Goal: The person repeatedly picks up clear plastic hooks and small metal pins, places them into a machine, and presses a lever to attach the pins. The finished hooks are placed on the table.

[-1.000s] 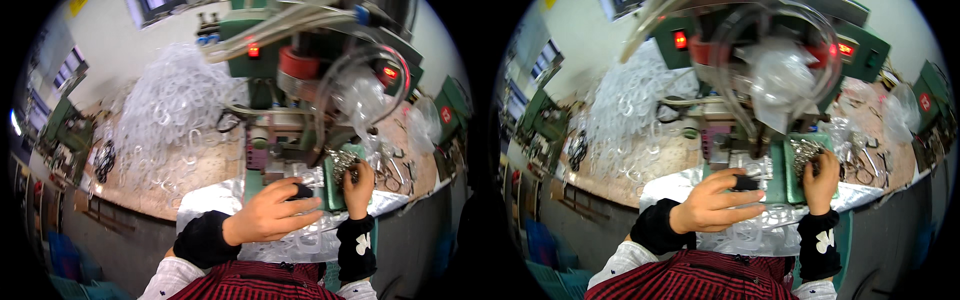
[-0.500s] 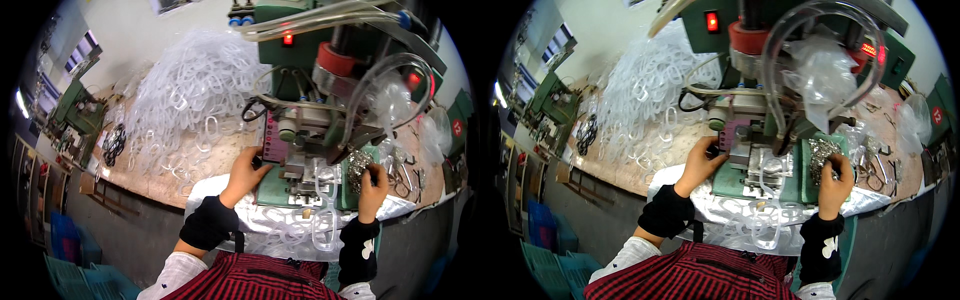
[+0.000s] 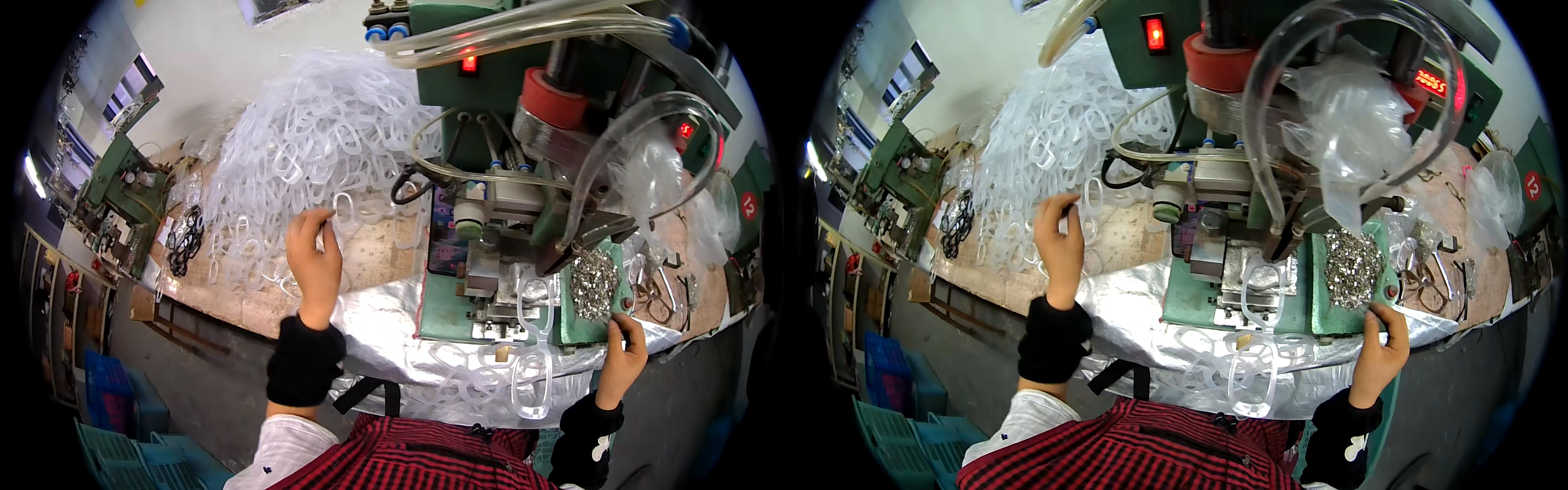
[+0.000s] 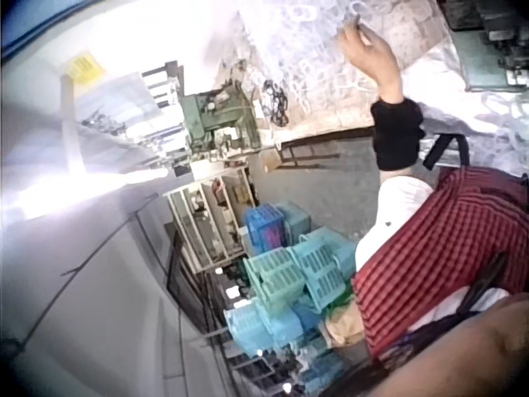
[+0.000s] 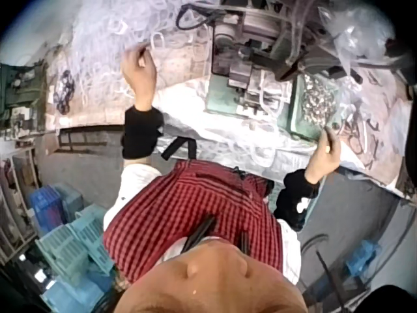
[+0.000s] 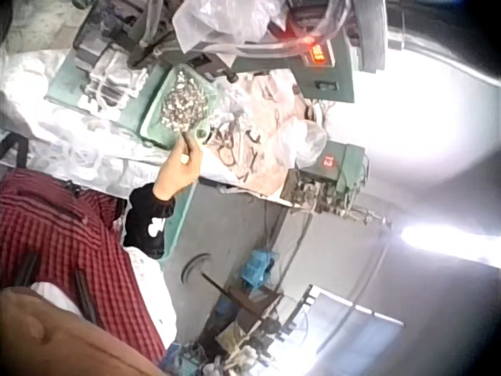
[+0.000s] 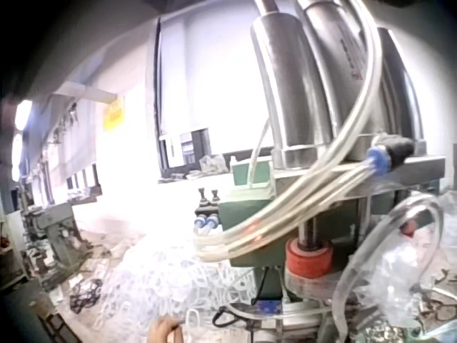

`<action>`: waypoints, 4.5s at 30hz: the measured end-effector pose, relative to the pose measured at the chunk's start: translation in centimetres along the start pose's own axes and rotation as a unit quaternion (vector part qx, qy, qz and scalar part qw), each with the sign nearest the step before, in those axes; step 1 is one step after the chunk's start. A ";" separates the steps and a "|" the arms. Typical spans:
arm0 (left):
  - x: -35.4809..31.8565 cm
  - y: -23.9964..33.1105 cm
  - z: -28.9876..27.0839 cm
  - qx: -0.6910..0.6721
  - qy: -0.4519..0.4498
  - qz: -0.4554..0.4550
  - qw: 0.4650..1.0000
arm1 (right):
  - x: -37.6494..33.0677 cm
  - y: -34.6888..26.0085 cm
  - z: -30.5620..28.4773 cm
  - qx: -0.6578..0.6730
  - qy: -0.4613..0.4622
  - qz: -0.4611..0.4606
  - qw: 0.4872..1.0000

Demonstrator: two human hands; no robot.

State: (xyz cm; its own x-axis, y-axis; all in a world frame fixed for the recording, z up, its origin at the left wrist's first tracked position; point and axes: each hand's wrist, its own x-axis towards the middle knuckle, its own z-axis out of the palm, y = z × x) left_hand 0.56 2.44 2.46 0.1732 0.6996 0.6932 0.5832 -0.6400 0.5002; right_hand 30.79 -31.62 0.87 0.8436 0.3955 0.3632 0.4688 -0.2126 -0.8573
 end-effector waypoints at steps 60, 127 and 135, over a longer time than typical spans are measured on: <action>-8.4 4.5 7.7 -0.233 -0.237 -0.163 0.929 | 4.7 -1.6 6.9 0.021 -0.022 -0.049 0.998; -8.0 9.7 2.7 -0.122 -0.070 -0.034 0.989 | 2.4 1.8 2.0 0.205 0.054 0.093 0.973; -7.4 5.4 7.4 -0.207 -0.256 -0.061 0.942 | 5.4 1.7 6.3 0.276 0.012 0.073 0.958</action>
State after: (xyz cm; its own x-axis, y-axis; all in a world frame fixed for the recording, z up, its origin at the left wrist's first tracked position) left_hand 8.34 -3.83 -3.79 0.5463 0.7698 0.3301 0.2820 -0.5402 0.7929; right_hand 34.56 -24.25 -0.93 0.8984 0.3761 0.2269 0.1402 0.2440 -0.9596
